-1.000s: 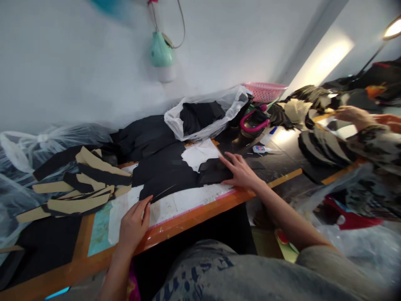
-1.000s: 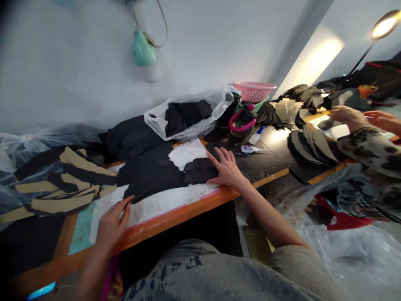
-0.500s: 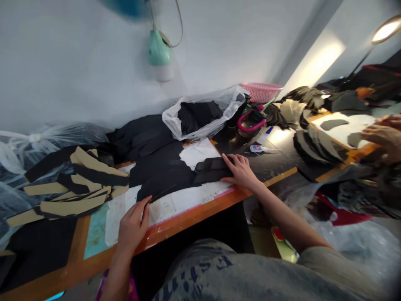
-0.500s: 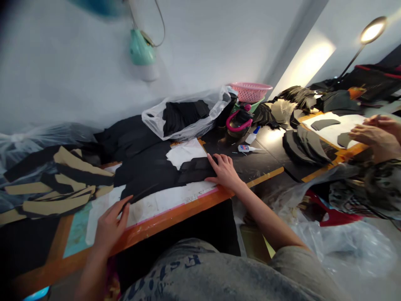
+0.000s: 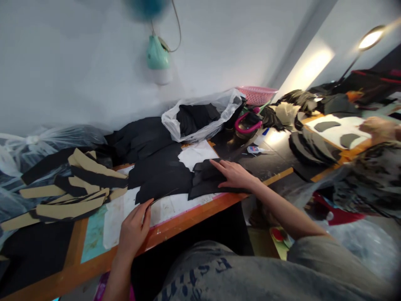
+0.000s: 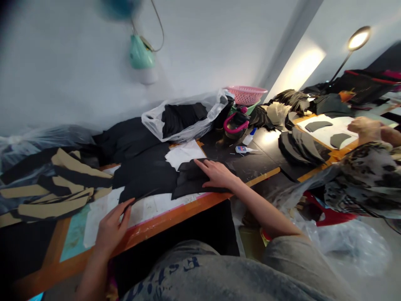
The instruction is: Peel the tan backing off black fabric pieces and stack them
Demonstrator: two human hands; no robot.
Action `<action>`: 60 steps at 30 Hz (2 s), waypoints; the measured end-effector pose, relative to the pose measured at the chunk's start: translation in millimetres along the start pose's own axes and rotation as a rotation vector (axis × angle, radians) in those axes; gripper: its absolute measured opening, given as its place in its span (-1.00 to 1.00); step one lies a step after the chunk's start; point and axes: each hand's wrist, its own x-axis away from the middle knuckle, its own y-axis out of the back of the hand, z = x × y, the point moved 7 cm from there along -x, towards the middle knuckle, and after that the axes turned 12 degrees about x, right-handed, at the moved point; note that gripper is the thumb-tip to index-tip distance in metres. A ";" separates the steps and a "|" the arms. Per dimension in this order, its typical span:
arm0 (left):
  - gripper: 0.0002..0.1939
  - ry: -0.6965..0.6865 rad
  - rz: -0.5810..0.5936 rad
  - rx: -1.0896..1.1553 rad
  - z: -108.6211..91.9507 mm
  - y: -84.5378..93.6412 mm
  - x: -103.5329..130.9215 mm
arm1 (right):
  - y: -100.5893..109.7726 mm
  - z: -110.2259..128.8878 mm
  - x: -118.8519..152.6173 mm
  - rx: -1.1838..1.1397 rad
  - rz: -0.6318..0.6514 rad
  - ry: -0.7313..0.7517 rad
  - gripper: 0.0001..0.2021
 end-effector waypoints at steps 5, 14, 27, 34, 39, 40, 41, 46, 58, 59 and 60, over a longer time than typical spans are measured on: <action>-0.66 -0.001 0.009 0.004 -3.4 -2.7 0.2 | -5.0 16.4 9.6 -0.044 0.074 0.006 0.13; -0.64 0.131 -0.072 -0.038 17.9 12.3 -22.2 | -1.4 2.4 5.8 -0.084 0.112 -0.022 0.11; -0.47 -0.155 0.162 0.091 -78.6 -85.4 -77.2 | 25.9 -51.0 33.7 -0.517 -0.405 -0.216 -0.64; -0.27 -0.079 0.414 0.070 -112.4 -158.6 -100.0 | -8.6 16.3 50.8 -0.162 -0.018 -0.253 -0.31; -0.40 -0.065 0.413 -0.006 -118.6 -180.8 -103.7 | -24.6 2.1 68.7 -0.140 0.069 -0.422 -0.28; -0.44 -0.065 0.411 -0.012 -118.7 -182.1 -104.2 | -25.0 0.2 69.6 -0.159 0.061 -0.424 -0.32; -0.48 -0.068 0.409 -0.014 -118.9 -182.6 -104.6 | -24.6 -0.7 69.8 -0.181 0.049 -0.420 -0.34; -0.64 -0.101 0.417 0.012 -123.4 -178.0 -107.6 | -18.5 2.9 62.4 -0.252 0.032 -0.347 -0.45; 0.07 -0.006 0.499 0.049 -90.8 -199.6 -173.0 | -46.5 -73.3 21.8 -0.267 0.162 -0.405 0.17; 0.06 -0.012 0.495 0.054 -91.4 -201.6 -173.7 | -47.0 -74.8 21.6 -0.284 0.148 -0.378 0.11; 0.05 -0.017 0.487 0.058 -92.6 -202.8 -173.5 | -46.7 -75.4 22.4 -0.299 0.130 -0.356 0.06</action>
